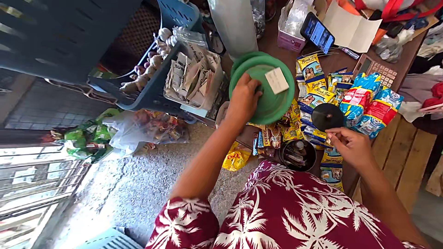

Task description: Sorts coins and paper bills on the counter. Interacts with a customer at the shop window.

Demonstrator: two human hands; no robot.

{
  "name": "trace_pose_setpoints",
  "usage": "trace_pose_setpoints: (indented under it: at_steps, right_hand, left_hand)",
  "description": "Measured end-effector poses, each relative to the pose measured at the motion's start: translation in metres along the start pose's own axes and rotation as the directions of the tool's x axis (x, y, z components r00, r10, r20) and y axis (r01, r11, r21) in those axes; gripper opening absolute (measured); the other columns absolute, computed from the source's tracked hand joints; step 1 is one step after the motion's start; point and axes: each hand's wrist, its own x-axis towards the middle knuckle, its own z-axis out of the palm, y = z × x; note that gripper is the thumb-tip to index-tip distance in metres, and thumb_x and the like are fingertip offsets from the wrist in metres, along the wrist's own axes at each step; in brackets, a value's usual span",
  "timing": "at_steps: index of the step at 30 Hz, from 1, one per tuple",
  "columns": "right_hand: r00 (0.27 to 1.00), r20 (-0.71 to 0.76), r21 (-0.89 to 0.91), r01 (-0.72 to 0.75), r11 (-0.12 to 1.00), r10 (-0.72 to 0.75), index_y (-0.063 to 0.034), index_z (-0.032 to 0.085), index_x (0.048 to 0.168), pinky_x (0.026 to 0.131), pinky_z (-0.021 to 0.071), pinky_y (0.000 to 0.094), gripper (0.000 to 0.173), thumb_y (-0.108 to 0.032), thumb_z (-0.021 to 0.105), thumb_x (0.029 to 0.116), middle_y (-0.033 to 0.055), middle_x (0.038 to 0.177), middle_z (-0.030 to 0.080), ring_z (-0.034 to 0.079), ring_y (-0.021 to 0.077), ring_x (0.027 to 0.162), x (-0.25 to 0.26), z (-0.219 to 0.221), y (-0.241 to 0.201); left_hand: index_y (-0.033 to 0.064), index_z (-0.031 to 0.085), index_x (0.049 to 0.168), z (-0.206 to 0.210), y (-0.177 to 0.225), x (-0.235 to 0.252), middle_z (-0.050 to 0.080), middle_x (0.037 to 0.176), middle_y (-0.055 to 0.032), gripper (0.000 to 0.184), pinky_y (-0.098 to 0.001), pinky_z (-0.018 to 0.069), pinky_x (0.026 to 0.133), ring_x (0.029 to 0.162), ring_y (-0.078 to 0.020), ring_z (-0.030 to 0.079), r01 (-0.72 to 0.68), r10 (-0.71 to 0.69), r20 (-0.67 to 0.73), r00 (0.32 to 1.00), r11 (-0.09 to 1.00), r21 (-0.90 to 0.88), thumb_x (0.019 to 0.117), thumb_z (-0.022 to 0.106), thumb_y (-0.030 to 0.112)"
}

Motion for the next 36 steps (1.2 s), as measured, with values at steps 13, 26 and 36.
trace_pose_setpoints:
  at_steps: [13,26,36]
  right_hand:
    - [0.902,0.359,-0.091,0.289,0.953,-0.239,0.0035,0.072,0.114,0.093,0.0513,0.0600,0.025,-0.015,0.058,0.1038,0.0249,0.112,0.070,0.068,0.0403,0.104,0.204,0.059,-0.059]
    - [0.893,0.431,-0.686,0.231,0.690,0.130,0.0098,0.069,0.106,0.083,0.0454,0.0769,0.020,-0.007,0.066,0.0949,0.0383,0.115,0.064,0.060,0.0599,0.110,0.299,0.141,-0.093]
    - [0.927,0.369,-0.740,0.248,0.625,0.069,0.0114,0.063,0.120,0.086,0.0506,0.0693,0.031,-0.010,0.063,0.0978,0.0375,0.120,0.063,0.062,0.0561,0.112,0.268,0.168,-0.079]
  left_hand:
    - [-0.0060,0.073,0.112,-0.007,0.005,-0.225,0.069,0.099,-0.0230,0.022,-0.0446,0.0594,0.081,0.088,-0.0335,0.070,0.384,-0.348,-0.318,0.882,0.921,0.058,0.0937,0.067,0.005]
    - [-0.0081,0.072,0.111,-0.023,0.001,-0.309,0.067,0.096,-0.0242,0.025,-0.0356,0.0581,0.075,0.080,-0.0293,0.068,0.607,-0.492,-0.537,0.685,0.793,0.049,0.0932,0.067,0.009]
    - [-0.0023,0.075,0.112,-0.026,0.005,-0.311,0.071,0.103,-0.0215,0.022,-0.0484,0.0588,0.090,0.097,-0.0356,0.071,0.682,-0.581,-0.588,0.562,0.728,-0.069,0.0920,0.070,0.006]
